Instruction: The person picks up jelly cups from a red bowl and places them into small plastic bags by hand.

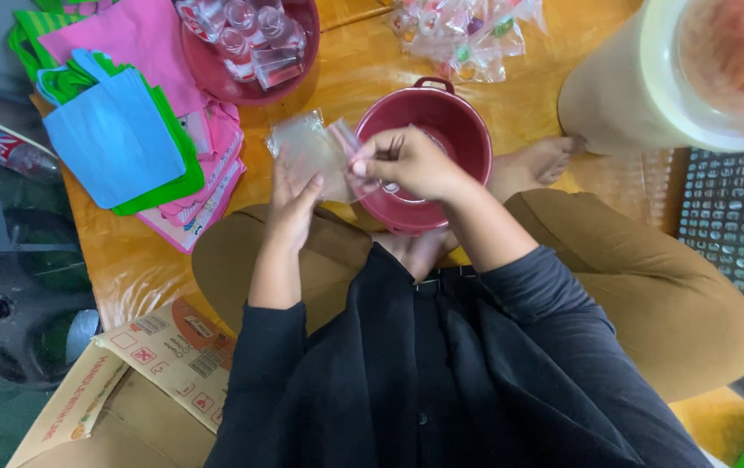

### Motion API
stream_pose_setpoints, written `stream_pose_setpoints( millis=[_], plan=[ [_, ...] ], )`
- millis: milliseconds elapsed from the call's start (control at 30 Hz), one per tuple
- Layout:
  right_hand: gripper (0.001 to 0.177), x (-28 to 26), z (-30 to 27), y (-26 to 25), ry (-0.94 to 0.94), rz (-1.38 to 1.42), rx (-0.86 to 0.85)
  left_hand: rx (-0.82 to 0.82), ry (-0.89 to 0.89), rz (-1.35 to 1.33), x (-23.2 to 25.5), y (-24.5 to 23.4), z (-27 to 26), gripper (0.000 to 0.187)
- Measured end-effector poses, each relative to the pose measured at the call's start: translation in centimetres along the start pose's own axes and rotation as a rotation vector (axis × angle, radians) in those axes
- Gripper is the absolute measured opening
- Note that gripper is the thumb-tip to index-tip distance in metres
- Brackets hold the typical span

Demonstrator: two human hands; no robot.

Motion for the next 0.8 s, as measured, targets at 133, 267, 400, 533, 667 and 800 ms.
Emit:
stream_pose_setpoints(
  millis=[133,267,400,533,667,800],
  plan=[
    [0.011,-0.3,-0.2,-3.9,-0.056,-0.058,0.07,-0.203,0.018,-0.41,-1.6,2.9,0.8,0.054],
    [0.011,-2.1,-0.7,-5.7,-0.134,-0.195,0.191,-0.091,0.223,-0.376,-1.1,2.7,1.4,0.023],
    [0.038,-3.3,-0.8,-4.8,-0.22,-0.552,0.341,0.126,0.306,-0.164,1.5,3.0,0.2,0.022],
    [0.036,-3.7,-1.0,-4.8,-0.302,-0.797,0.392,0.195,0.314,-0.022,0.5,0.9,0.5,0.028],
    [0.013,-4.9,-1.3,-5.2,-0.344,-0.839,0.384,0.218,0.427,0.227,2.7,2.1,-1.2,0.024],
    [0.012,-5.1,-1.1,-5.9,-0.219,-0.558,0.423,0.111,0.382,0.1,3.1,2.5,-1.7,0.02]
  ],
)
Point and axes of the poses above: each hand's wrist, its own z-axis towards the middle knuckle, its own y-axis out of the palm, x = y × z, the point moved 8 cm from there along z, towards the middle knuckle, and after that the axes turned 6 degrees about -y, right-handed, at the moved point
